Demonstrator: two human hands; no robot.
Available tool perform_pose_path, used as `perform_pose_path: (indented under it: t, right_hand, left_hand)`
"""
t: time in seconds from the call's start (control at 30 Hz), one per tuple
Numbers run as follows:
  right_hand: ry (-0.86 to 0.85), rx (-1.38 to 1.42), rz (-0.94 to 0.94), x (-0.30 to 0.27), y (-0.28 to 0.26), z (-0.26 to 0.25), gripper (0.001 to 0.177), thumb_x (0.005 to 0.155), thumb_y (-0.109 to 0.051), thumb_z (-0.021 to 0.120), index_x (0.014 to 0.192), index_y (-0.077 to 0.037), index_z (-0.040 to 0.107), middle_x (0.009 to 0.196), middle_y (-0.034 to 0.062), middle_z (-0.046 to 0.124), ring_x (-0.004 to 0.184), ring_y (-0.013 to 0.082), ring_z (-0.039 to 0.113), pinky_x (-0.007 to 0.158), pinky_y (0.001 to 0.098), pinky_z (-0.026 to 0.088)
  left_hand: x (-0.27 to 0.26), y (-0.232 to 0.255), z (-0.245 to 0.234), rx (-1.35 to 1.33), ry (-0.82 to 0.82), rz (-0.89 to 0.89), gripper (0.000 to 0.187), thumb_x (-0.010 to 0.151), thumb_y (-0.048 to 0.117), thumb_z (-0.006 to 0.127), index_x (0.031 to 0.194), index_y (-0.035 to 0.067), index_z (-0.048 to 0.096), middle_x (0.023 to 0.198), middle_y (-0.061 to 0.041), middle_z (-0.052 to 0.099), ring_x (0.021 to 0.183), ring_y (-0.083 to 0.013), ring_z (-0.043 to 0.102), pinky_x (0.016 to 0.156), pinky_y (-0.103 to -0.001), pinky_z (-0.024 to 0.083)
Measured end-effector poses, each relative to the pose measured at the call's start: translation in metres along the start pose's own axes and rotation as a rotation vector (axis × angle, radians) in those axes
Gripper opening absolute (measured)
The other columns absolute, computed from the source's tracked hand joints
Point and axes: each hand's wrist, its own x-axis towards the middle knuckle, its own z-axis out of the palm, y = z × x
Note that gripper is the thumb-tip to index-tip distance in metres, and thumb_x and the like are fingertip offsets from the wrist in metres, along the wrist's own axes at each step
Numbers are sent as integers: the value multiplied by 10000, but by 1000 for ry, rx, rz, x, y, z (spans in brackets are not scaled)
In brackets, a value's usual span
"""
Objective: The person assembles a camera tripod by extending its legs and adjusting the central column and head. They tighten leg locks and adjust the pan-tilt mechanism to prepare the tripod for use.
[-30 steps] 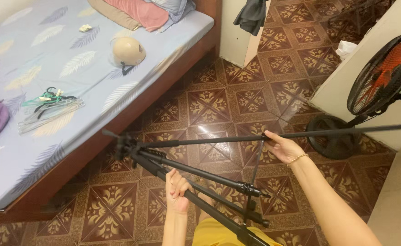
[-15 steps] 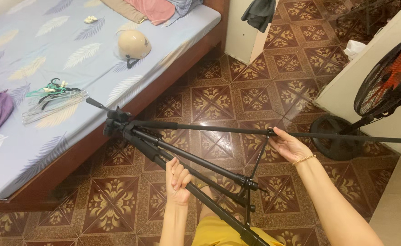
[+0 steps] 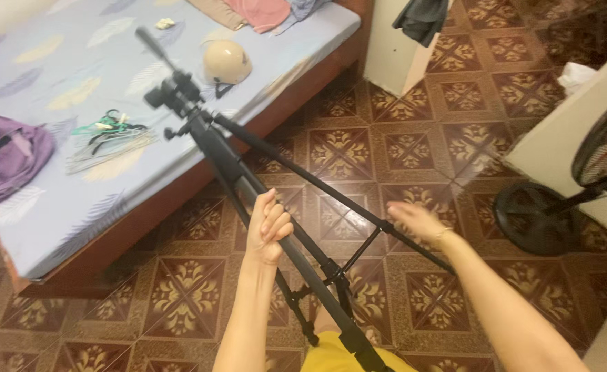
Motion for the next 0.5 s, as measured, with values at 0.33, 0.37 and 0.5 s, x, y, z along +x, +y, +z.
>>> perform_pose_path:
  t: [0.33,0.37,0.5]
  right_hand:
    - [-53,134,65,46,16,67,721,966,-663,413,1250,-85,738,1171,117,764,1089,226,645,1000,327,441]
    - [-47,161,47,47,13,64,720,962,-663,428,1259,-77,724,1180,90,748,1096,197,636,999,316,434]
    - [-24,172,22,47,1,50,735,999,-656,436,1206,-21,743,1169,111,749,1066,189,623,986,308,434]
  left_hand:
    - [17,40,19,10,-65,-47,457,1090,170,485,636,145,438,402,59,351,304,-36,279,300,-182,191]
    - [19,43,21,-1,-69,-49,459,1091,169,481,635,144,436,403,58,350,303,-38,280,301,-184,192]
    - [32,52,31,-65,-153,-77,470,1104,165,463,636,142,427,408,51,350,310,-46,282,314,-188,198]
